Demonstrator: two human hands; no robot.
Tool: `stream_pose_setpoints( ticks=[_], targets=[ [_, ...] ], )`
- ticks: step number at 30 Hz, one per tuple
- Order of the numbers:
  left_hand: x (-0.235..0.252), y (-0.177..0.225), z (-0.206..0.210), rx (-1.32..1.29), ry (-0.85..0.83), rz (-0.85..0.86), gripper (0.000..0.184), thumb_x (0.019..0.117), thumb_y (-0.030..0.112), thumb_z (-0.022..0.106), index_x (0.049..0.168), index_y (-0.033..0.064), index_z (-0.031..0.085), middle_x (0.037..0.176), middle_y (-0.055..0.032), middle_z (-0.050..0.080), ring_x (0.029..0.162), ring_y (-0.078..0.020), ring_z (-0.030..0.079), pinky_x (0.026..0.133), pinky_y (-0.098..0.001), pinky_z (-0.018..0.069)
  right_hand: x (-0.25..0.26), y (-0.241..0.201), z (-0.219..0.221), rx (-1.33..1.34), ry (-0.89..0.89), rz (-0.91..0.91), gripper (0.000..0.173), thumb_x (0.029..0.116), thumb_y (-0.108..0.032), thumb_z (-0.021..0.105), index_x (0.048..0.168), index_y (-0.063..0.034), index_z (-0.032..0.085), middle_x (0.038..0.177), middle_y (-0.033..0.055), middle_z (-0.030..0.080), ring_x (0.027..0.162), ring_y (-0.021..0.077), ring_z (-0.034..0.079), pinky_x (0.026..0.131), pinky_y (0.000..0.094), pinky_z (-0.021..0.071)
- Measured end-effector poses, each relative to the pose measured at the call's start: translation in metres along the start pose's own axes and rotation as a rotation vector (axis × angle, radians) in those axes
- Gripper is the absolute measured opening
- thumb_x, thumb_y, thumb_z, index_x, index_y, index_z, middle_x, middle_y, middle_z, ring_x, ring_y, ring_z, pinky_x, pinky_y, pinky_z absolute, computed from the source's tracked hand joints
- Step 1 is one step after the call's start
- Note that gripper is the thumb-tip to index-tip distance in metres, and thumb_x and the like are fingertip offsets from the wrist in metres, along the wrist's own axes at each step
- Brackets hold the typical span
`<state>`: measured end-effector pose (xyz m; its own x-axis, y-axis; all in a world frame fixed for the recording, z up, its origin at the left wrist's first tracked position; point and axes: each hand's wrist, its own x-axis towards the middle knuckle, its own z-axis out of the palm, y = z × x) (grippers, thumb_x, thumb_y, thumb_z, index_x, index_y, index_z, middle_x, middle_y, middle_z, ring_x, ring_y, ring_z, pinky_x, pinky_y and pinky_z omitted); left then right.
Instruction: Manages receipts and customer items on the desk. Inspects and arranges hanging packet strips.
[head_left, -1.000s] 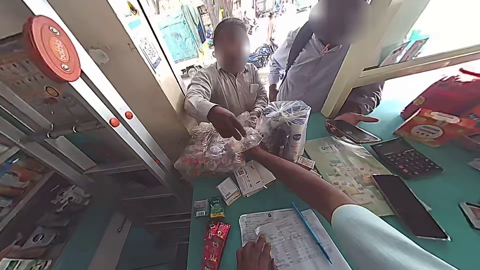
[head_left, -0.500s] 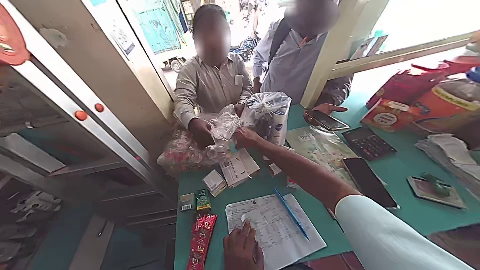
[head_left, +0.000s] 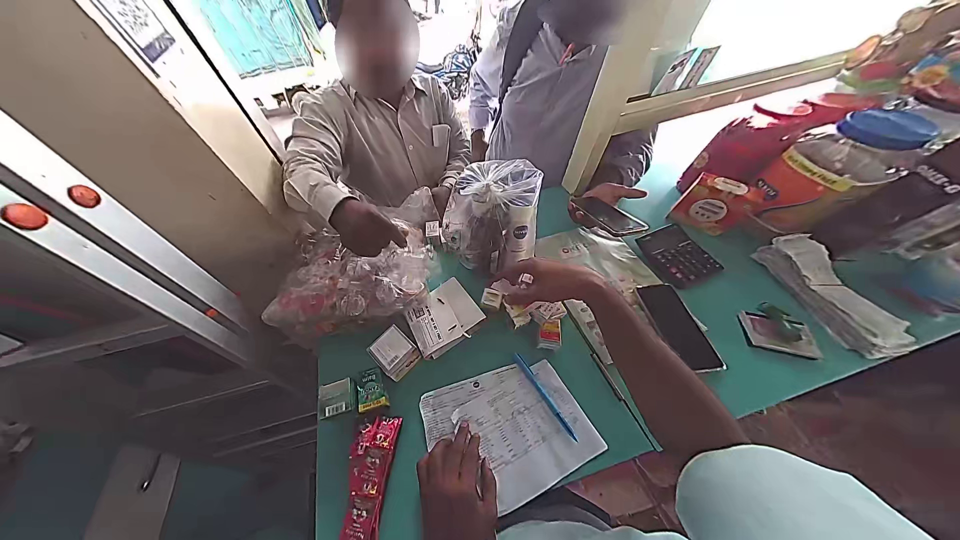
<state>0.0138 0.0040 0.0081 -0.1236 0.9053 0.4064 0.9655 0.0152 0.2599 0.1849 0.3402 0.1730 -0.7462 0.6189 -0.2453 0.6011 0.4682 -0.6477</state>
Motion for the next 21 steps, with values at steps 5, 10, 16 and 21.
stream_pose_setpoints(
  ticks=[5,10,16,21],
  targets=[
    [0.001,0.0,-0.002,-0.004,-0.004,-0.009,0.034,0.0926,0.037,0.057,0.111,0.0209,0.081,0.132,0.0006,0.071,0.11,-0.024,0.066,0.093,-0.0461,0.0471,0.007,0.015,-0.002,-0.116,0.123,0.029,0.03,0.1043,-0.028,0.059,0.12,-0.0059,0.071,0.11,0.0154,0.071,0.102,0.0286,0.068,0.095,0.0515,0.0506],
    [0.0,-0.001,0.0,-0.005,-0.016,-0.013,0.034,0.0928,0.038,0.058,0.112,0.0228,0.08,0.132,0.0012,0.071,0.11,-0.0231,0.067,0.092,-0.046,0.0472,0.045,-0.039,-0.001,-0.196,0.292,-0.05,0.023,0.1035,-0.018,0.057,0.109,-0.0061,0.075,0.105,0.015,0.073,0.103,0.0317,0.068,0.094,0.0549,0.0503],
    [0.0,-0.001,-0.001,-0.033,-0.039,-0.034,0.034,0.094,0.039,0.058,0.117,0.0239,0.079,0.134,0.0025,0.07,0.112,-0.023,0.066,0.092,-0.0462,0.0484,0.172,-0.078,-0.026,-0.525,0.336,-0.117,0.015,0.0952,-0.017,0.062,0.097,-0.006,0.072,0.102,0.0175,0.071,0.104,0.0383,0.067,0.09,0.0627,0.0502],
    [0.0,-0.002,0.0,-0.019,-0.008,-0.038,0.034,0.0942,0.04,0.056,0.115,0.0262,0.079,0.134,0.005,0.07,0.111,-0.0208,0.066,0.09,-0.0434,0.049,0.216,-0.083,-0.04,-0.649,0.234,0.083,0.026,0.0936,-0.028,0.065,0.094,-0.0014,0.067,0.102,0.0228,0.069,0.1,0.0431,0.067,0.078,0.0664,0.0509]
  ],
)
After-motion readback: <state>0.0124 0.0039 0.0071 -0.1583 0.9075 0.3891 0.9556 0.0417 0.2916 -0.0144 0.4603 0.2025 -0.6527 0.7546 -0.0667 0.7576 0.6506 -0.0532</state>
